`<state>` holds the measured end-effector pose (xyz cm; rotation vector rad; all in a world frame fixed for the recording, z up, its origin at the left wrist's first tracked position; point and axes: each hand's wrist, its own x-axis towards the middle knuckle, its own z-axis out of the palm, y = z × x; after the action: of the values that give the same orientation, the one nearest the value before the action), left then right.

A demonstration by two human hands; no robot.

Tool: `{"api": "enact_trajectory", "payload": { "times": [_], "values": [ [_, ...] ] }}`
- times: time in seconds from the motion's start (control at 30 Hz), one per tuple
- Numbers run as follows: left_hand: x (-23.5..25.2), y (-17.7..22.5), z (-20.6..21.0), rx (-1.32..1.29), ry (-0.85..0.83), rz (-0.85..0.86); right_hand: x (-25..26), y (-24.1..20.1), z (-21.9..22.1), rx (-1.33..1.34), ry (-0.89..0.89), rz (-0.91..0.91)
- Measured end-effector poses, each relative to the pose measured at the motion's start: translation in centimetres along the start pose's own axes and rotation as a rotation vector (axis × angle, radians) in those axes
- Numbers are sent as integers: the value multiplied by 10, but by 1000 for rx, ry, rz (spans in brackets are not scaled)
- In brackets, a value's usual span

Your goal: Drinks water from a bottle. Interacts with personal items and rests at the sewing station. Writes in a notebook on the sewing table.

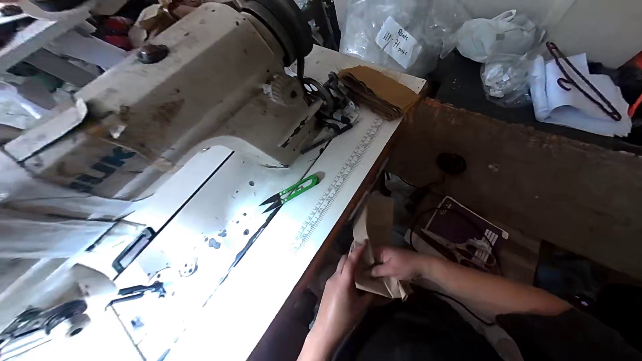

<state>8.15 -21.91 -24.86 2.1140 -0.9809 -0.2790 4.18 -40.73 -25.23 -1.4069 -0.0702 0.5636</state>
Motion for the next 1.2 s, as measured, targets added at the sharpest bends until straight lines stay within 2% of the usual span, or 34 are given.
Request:
{"api": "enact_trajectory", "payload": {
  "times": [0.07,0.13,0.17,0.23,0.3,0.33,0.4,0.43,0.5,0.57,0.6,0.7,0.8,0.93,1.07,1.2],
  "values": [
    [-12,-4,-2,15,48,-130,9,-9,-1,-249,16,-8],
    [-17,-5,-7,27,121,-272,11,-2,-4,-301,198,-45],
    [-15,-5,-9,2,155,-334,11,3,-5,-219,301,-4],
    [-8,-5,-4,-74,241,-352,11,21,-7,80,469,179],
    [2,-4,11,-178,365,-260,11,48,-5,432,571,415],
    [7,-4,20,-263,426,-198,12,64,-3,571,584,472],
    [13,-3,32,-475,472,-117,8,75,1,739,468,380],
    [13,-2,37,-562,461,-131,4,73,2,834,399,241],
    [10,-2,44,-646,397,-264,0,55,2,980,307,17],
    [8,-3,45,-634,295,-432,1,35,-2,868,217,-84],
    [8,-3,43,-631,254,-511,2,24,0,754,225,-73],
    [6,-2,41,-607,247,-656,10,2,18,411,383,32],
    [-1,-3,39,-555,214,-717,21,6,25,321,518,61],
    [-9,-12,32,-462,185,-581,19,1,16,390,622,127],
    [-10,-14,33,-355,129,-339,12,5,12,363,558,219],
    [-10,-15,35,-490,9,-323,8,7,13,309,510,234]
  ]
}}
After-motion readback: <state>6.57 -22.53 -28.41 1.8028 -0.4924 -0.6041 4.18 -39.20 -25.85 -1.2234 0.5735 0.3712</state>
